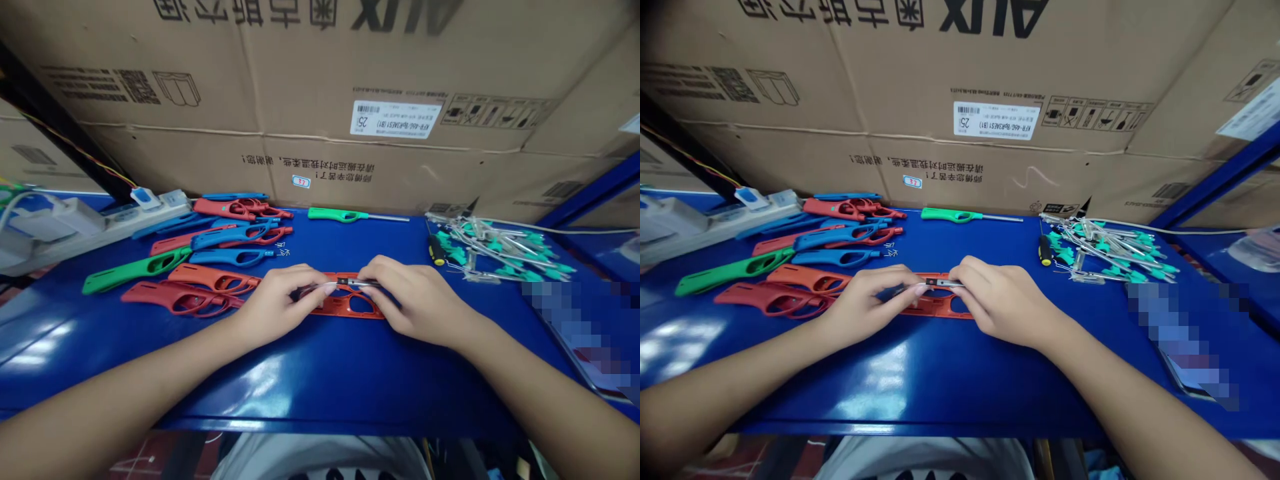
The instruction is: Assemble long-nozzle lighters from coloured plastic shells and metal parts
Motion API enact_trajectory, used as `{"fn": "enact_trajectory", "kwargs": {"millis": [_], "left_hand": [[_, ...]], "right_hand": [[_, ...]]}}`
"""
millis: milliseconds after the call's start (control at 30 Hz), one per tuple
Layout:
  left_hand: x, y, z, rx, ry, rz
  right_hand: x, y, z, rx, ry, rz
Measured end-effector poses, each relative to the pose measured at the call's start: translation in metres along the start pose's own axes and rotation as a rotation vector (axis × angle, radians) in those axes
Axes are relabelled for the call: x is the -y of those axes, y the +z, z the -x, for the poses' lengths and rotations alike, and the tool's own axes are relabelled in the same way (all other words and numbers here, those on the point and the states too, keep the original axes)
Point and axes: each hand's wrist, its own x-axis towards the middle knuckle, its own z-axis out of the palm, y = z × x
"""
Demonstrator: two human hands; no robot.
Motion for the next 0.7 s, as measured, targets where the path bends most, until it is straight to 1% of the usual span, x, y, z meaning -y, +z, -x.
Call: {"fn": "enact_trajectory", "kwargs": {"millis": [67, 167, 333, 500, 700], "left_hand": [[-0.0018, -0.0003, -0.0007, -0.004, -0.033, 0.021], [-0.005, -0.002, -0.0011, -0.018, -0.027, 0.011], [-0.0061, -0.0018, 0.0006, -0.018, 0.035, -0.001], [-0.0034, -0.0002, 0.001, -0.082, 0.107, -0.061], [-0.0017, -0.0013, 0.0015, -0.114, 0.192, -0.103]], "right_hand": [[-0.0007, 0.0009, 0.0004, 0.0, -0.018, 0.004], [-0.0021, 0.0014, 0.0012, -0.005, -0.042, 0.012], [-0.0026, 0.002, 0.0016, -0.003, -0.069, 0.019], [-0.0029, 0.0031, 0.0, 0.011, -0.077, 0.006], [-0.0024, 0.0062, 0.0, 0.007, -0.12, 0.027]]}}
